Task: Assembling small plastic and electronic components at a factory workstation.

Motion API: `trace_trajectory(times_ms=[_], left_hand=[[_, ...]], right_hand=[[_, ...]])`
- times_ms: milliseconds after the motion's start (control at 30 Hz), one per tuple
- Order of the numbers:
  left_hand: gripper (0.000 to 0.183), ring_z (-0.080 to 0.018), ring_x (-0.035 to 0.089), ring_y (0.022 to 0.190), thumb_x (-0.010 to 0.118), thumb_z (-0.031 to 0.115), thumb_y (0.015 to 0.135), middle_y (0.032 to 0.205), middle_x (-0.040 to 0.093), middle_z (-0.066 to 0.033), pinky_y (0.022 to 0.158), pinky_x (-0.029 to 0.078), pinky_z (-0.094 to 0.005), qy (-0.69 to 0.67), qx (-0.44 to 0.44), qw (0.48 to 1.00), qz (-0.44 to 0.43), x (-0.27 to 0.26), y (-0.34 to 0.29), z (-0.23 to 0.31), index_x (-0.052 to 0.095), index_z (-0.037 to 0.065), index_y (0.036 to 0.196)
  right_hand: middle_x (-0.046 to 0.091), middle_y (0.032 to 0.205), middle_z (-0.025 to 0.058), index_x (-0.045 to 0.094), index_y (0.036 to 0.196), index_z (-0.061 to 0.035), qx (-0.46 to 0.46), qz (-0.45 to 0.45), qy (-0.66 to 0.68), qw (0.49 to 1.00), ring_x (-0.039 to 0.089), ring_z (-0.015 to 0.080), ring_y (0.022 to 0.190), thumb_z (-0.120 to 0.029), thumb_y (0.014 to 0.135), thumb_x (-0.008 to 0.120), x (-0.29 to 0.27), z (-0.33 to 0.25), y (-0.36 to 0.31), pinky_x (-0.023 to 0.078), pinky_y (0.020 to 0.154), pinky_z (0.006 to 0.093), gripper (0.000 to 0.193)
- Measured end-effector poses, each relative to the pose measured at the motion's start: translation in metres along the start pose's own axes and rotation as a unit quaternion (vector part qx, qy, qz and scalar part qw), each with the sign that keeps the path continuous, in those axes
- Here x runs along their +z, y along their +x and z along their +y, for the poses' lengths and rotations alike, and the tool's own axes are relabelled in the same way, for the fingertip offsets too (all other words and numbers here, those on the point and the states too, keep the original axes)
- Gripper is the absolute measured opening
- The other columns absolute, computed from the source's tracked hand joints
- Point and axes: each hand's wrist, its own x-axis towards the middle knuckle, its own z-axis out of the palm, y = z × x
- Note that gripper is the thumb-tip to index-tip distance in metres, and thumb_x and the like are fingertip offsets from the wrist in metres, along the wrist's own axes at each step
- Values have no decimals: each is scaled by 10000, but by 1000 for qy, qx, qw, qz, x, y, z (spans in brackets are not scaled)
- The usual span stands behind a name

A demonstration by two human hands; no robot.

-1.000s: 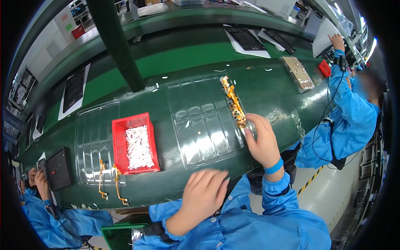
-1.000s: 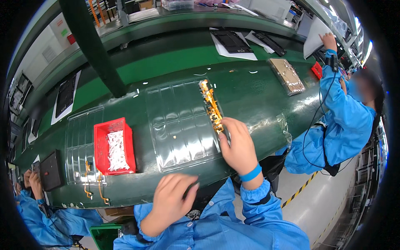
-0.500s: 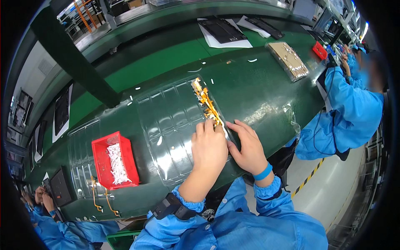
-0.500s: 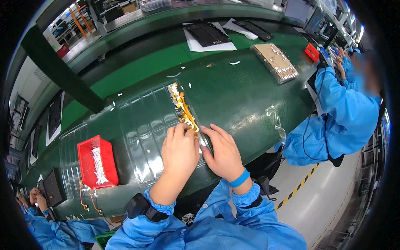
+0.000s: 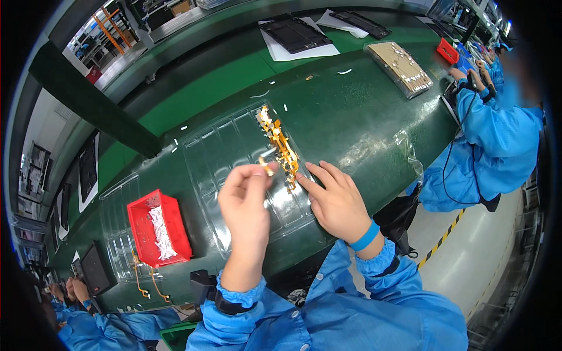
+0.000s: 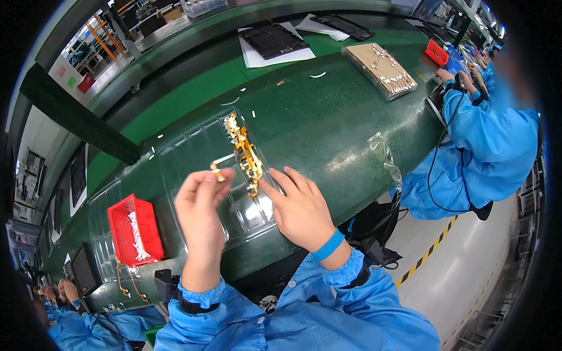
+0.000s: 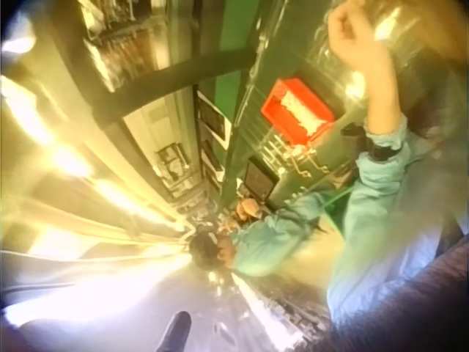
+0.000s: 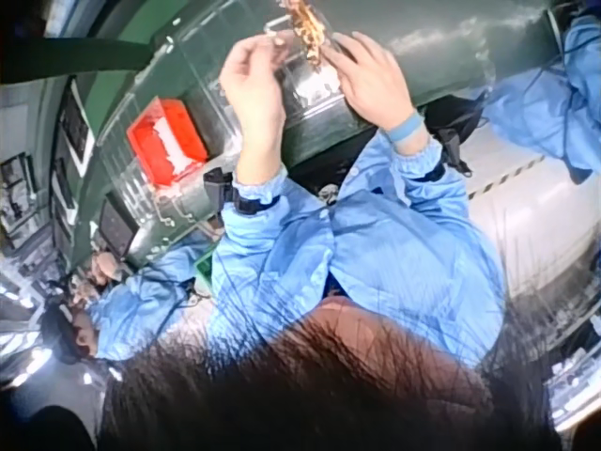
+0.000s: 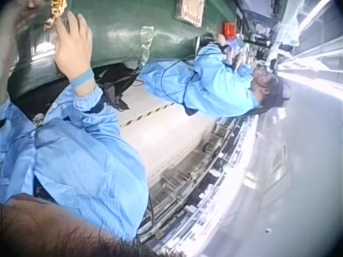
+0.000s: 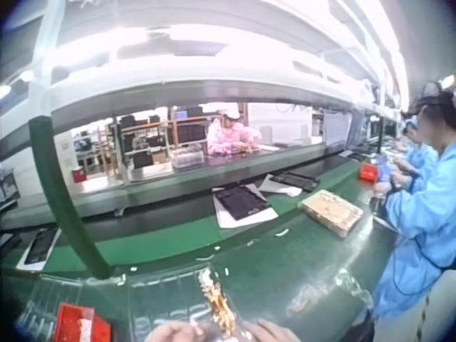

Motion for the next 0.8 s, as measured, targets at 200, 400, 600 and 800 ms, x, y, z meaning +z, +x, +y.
trace_trajectory(times_ms=[200, 400, 600, 800], left_hand=[[197, -274, 664, 1019, 483, 206, 990, 1029, 673, -152, 946, 486, -387, -126, 76, 987, -62, -15, -17, 49, 560, 24, 991], [226, -159, 406, 688, 490, 268, 934, 747, 420, -25, 775, 381, -362, -218, -41, 974, -40, -41, -60, 76, 375, 123, 804], [205, -187, 457, 586, 424, 241, 955, 799, 526, -86, 633, 409, -349, -465, -93, 879, -45, -102, -100, 79, 412, 98, 809], [195, -179, 456, 610, 422, 234, 958, 804, 534, -91, 603, 380, -341, -389, -24, 920, 40, -156, -140, 80, 400, 98, 820]], right_hand=[[552, 1333, 106, 619, 1237, -100, -5, 4, -1, 1000, 493, 354, 1242, -70, 792, 626, -3, -4, 2, 419, 990, 459, 446], [566, 1276, 176, 589, 1166, -19, -8, 93, 294, 951, 561, 347, 1145, -65, 878, 602, -24, -41, -1, 449, 961, 407, 292], [624, 1144, 169, 525, 1226, 44, 89, -293, 881, 361, 654, 251, 1035, -263, 1060, 413, 4, -105, -6, 515, 861, 354, 366], [654, 1054, 242, 494, 1191, 72, 164, -395, 845, 319, 689, 348, 973, -157, 1033, 424, 19, -143, -10, 569, 801, 397, 287]])
